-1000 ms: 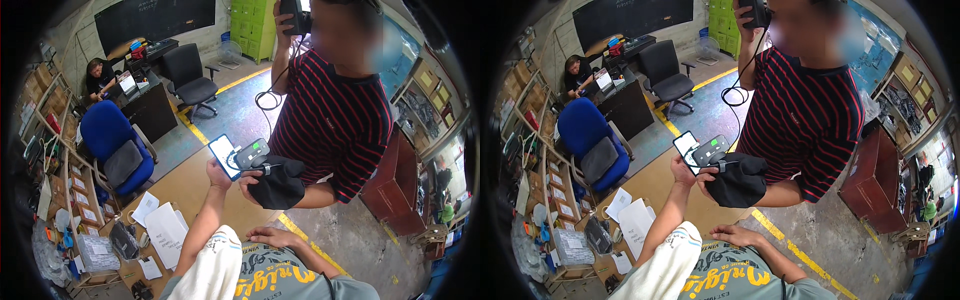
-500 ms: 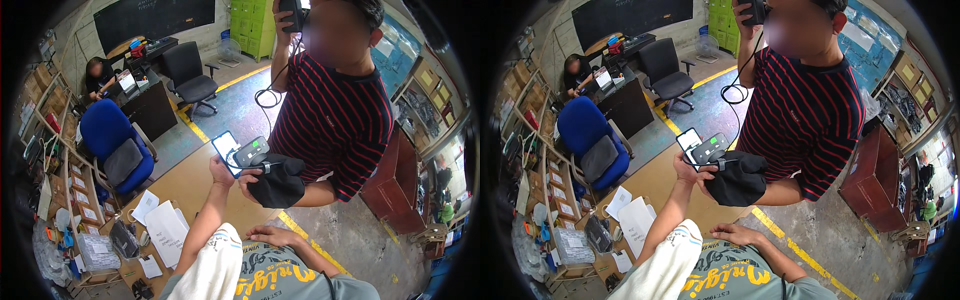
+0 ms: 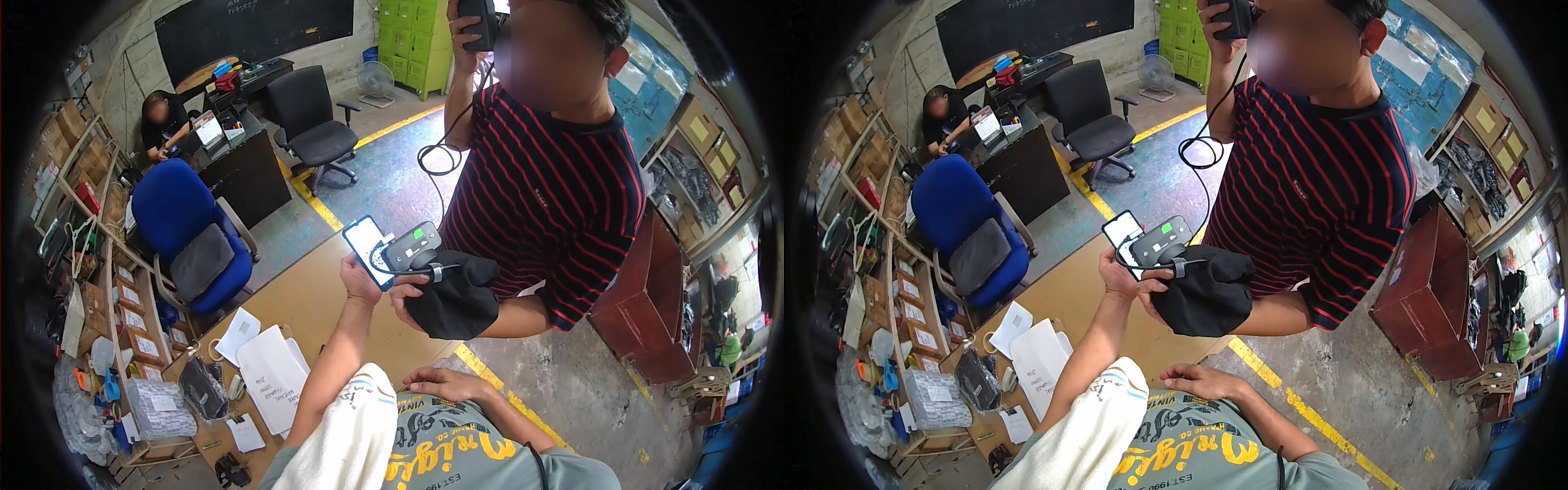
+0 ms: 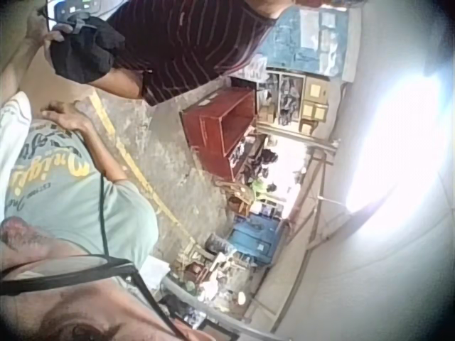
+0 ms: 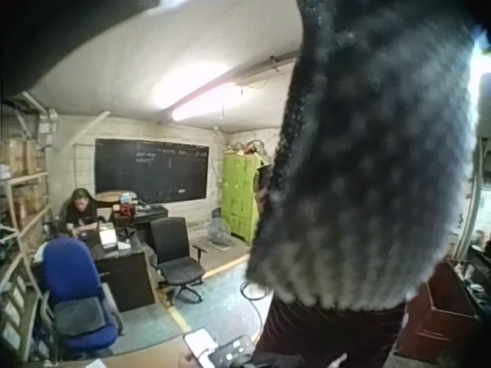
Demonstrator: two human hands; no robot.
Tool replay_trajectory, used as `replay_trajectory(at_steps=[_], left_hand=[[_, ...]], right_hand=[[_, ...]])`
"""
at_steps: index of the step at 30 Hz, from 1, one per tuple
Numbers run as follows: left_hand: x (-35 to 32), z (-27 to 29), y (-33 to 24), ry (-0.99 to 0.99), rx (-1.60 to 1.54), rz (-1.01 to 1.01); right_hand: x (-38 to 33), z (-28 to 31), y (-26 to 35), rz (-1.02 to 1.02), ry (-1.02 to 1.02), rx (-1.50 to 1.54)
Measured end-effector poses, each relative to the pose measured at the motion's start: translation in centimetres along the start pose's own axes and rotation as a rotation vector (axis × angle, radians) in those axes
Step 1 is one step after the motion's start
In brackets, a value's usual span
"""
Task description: The person operates a smartphone, packs an electronic device and cable into a pouch, and then uses the smartphone to display a QR code and images to a coworker holding handheld equipment.
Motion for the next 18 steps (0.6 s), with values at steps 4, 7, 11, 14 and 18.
replay_trajectory(at_steps=[4,7,11,14,18], left_hand=[[0.1,-0.6,0.4,0.054,-0.041,0.060],[0.4,0.1,0.5,0.020,-0.051,0.048],[0.7,0.3,1.0,-0.016,-0.046,0.031],[0.7,0.0,0.9,-0.024,0.002,-0.005],[-0.3,-0.7,0.6,-0.028,-0.064,0.005]], right_hand=[[0.0,0.0,0.0,0.001,0.001,-0.009],[0.1,-0.1,0.0,0.002,0.004,-0.003],[0.1,-0.1,0.0,0.002,0.003,0.010],[-0.1,0.0,0.2,0.009,0.008,0.014],[-0.3,-0.1,0.2,-0.005,-0.010,0.039]])
Point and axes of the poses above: each hand's wrist, its own x-axis towards the middle knuckle, its own z-axis out of the back of the hand, y = z × x, the point moved 6 cm from there along x, towards the middle knuckle, and after that the axes turned 4 degrees about x, right-handed, at the moved point
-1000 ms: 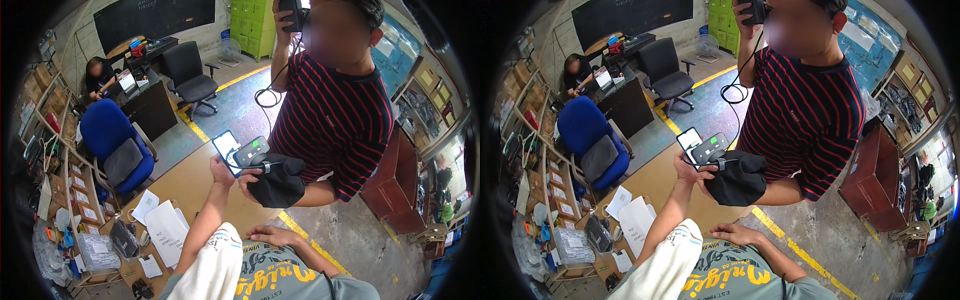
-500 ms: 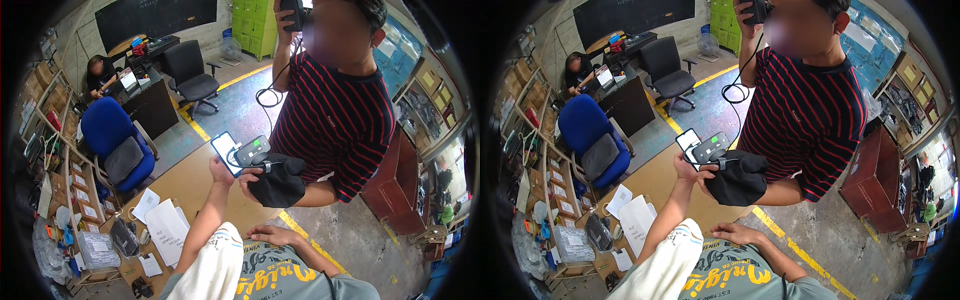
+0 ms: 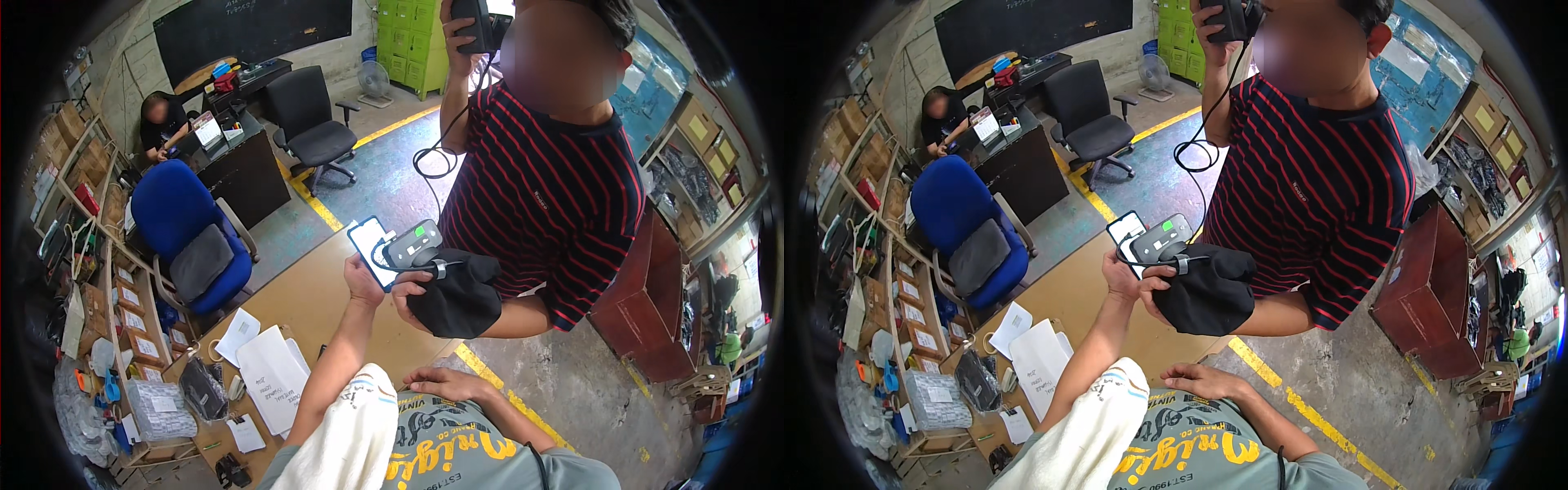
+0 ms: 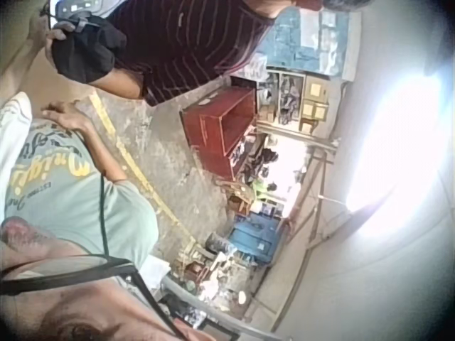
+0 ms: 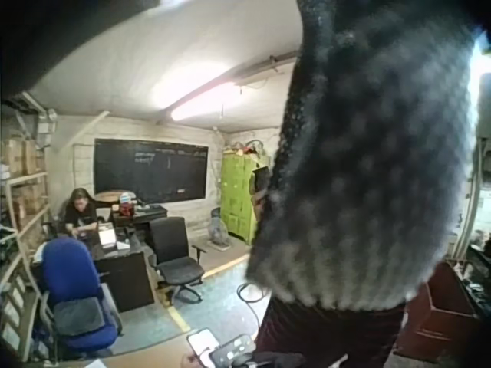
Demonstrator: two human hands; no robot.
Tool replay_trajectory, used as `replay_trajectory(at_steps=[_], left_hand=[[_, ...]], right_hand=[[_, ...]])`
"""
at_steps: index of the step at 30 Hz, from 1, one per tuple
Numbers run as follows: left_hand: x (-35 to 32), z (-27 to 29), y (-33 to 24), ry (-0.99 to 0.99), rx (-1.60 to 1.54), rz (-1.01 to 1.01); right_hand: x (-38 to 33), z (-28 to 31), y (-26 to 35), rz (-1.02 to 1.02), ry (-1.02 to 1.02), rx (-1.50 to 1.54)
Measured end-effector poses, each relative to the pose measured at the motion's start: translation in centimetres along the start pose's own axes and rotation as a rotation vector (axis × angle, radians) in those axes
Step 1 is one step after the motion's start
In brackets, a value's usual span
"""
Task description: The person operates a smartphone, packs an electronic device and cable into a pouch, and then uses the smartphone to display a QR code and images to a coworker holding handheld equipment.
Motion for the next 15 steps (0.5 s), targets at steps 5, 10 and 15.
replay_trajectory(at_steps=[5,10,15], left_hand=[[-4.0,1.3,-1.6,-0.180,0.062,-0.086],[-10.1,1.5,-2.8,-0.155,0.073,-0.101],[-17.3,2.3,-3.2,-0.149,0.058,-0.107]], right_hand=[[0.4,0.0,-0.6,0.061,-0.002,0.021],[0.8,0.3,-0.8,0.032,0.004,0.020],[1.8,0.7,0.7,0.049,-0.007,-0.085]])
Point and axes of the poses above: each hand's wrist, its own x-axis towards the middle knuckle, its own z-axis out of the back of the hand, y = z × x, the point moved 6 cm from there along x, towards the middle knuckle, and after that the axes turned 4 degrees about x, right-handed, at the moved point
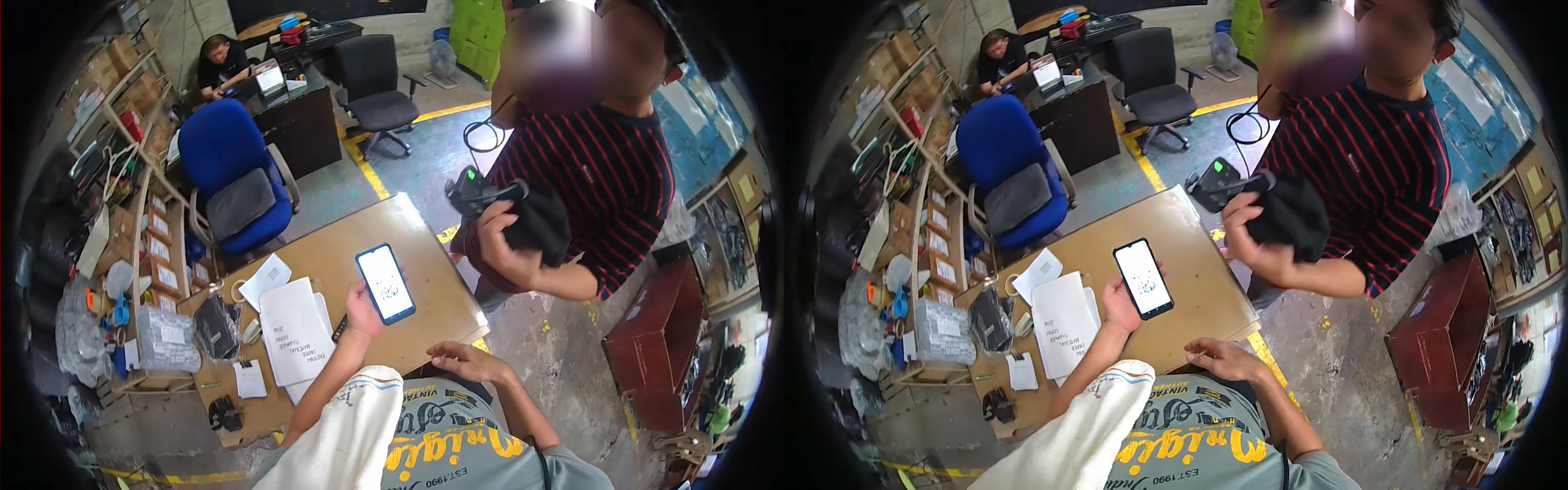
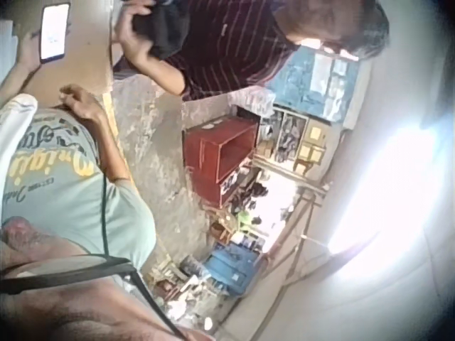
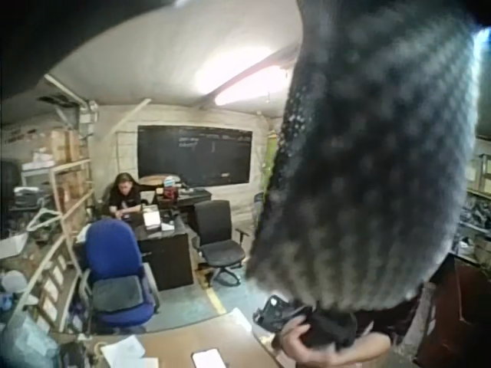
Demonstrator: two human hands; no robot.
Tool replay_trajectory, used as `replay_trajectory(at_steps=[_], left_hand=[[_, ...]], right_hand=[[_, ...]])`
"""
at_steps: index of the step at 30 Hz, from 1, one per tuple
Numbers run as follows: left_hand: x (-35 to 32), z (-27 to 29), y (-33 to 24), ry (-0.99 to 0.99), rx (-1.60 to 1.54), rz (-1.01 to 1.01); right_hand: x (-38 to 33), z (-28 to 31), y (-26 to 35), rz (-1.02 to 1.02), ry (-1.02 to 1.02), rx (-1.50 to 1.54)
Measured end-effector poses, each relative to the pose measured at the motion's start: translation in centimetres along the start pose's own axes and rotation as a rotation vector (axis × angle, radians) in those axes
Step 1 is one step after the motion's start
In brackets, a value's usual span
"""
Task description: The person operates a smartphone, packs an electronic device and cable into a pouch, and then uses the smartphone to display a QR code and images to a coworker holding handheld equipment.
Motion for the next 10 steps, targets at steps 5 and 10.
replay_trajectory(at_steps=[5,10], left_hand=[[-5.8,1.7,0.0,-0.109,-0.070,-0.064],[-10.3,3.9,-0.2,-0.287,0.002,-0.154]], right_hand=[[1.5,0.4,1.5,0.061,-0.076,-0.096],[2.9,-0.9,1.6,0.069,-0.071,-0.115]])
Point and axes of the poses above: each hand's wrist, its own x-axis towards the middle knuckle, its own z-axis out of the back of the hand, y = z × x, the point moved 6 cm from there along x, towards the middle knuckle, and after that the axes turned 4 degrees about x, right-handed, at the moved point
